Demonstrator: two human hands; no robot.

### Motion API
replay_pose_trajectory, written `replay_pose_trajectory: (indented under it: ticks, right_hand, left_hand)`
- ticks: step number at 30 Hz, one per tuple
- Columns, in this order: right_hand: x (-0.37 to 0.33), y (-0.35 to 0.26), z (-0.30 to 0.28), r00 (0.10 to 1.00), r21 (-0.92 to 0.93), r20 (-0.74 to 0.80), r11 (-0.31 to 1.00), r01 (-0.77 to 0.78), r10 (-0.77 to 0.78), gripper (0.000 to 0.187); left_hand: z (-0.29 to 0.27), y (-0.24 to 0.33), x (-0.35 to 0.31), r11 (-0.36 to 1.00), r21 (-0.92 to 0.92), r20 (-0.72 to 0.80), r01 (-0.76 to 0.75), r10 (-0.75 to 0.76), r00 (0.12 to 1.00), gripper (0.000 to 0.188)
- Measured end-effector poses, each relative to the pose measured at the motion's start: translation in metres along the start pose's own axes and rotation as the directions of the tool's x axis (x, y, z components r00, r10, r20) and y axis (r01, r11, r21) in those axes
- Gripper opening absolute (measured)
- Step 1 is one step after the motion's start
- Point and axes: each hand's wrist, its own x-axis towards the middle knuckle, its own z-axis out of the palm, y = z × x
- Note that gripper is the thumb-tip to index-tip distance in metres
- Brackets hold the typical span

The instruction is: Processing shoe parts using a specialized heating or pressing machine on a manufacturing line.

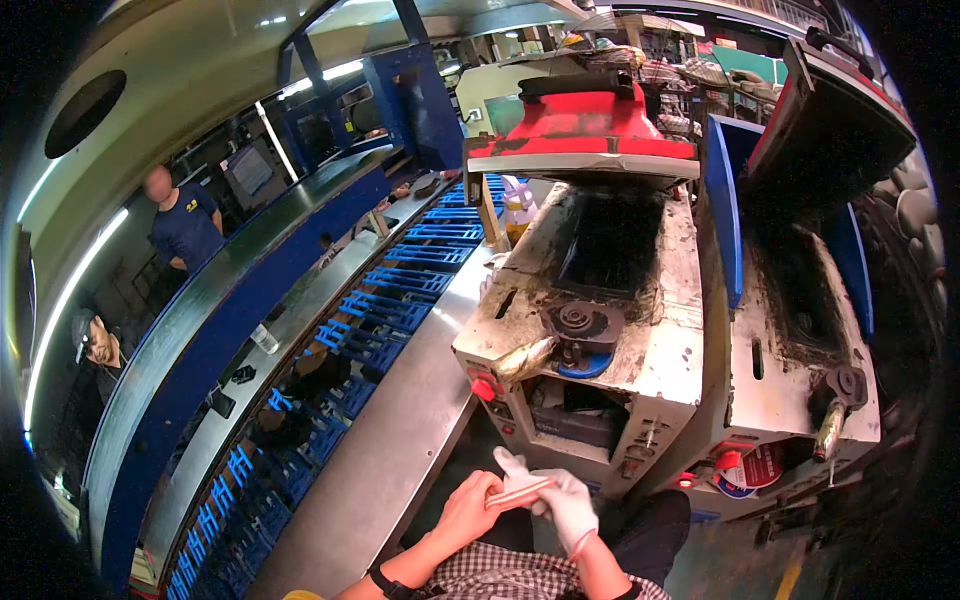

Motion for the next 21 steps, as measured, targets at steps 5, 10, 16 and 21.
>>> replay_pose_trajectory:
  ticks: [5,10,16,21]
  right_hand:
    - [0.008,0.026,-0.016,0.911,0.661,0.410,0.675,-0.329,0.043,0.035]
    - [0.005,0.004,-0.001,0.954,0.558,0.299,0.806,-0.199,0.029,0.039]
    - [-0.010,0.002,0.050,0.911,-0.014,0.137,0.919,0.394,-0.389,0.018]
    - [-0.014,-0.017,0.037,0.747,-0.681,0.263,0.431,0.591,-0.610,0.016]
  left_hand:
    - [0.004,-0.039,0.006,0.462,-0.738,0.345,0.492,-0.368,0.863,0.021]
    - [-0.010,-0.023,0.012,-0.123,-0.878,0.478,0.462,-0.200,0.855,0.028]
    - [0.014,-0.045,0.029,0.996,0.062,-0.339,0.065,-0.041,0.940,0.018]
    - [-0.029,-0.053,0.037,-0.234,-0.581,0.758,0.780,0.195,0.623,0.027]
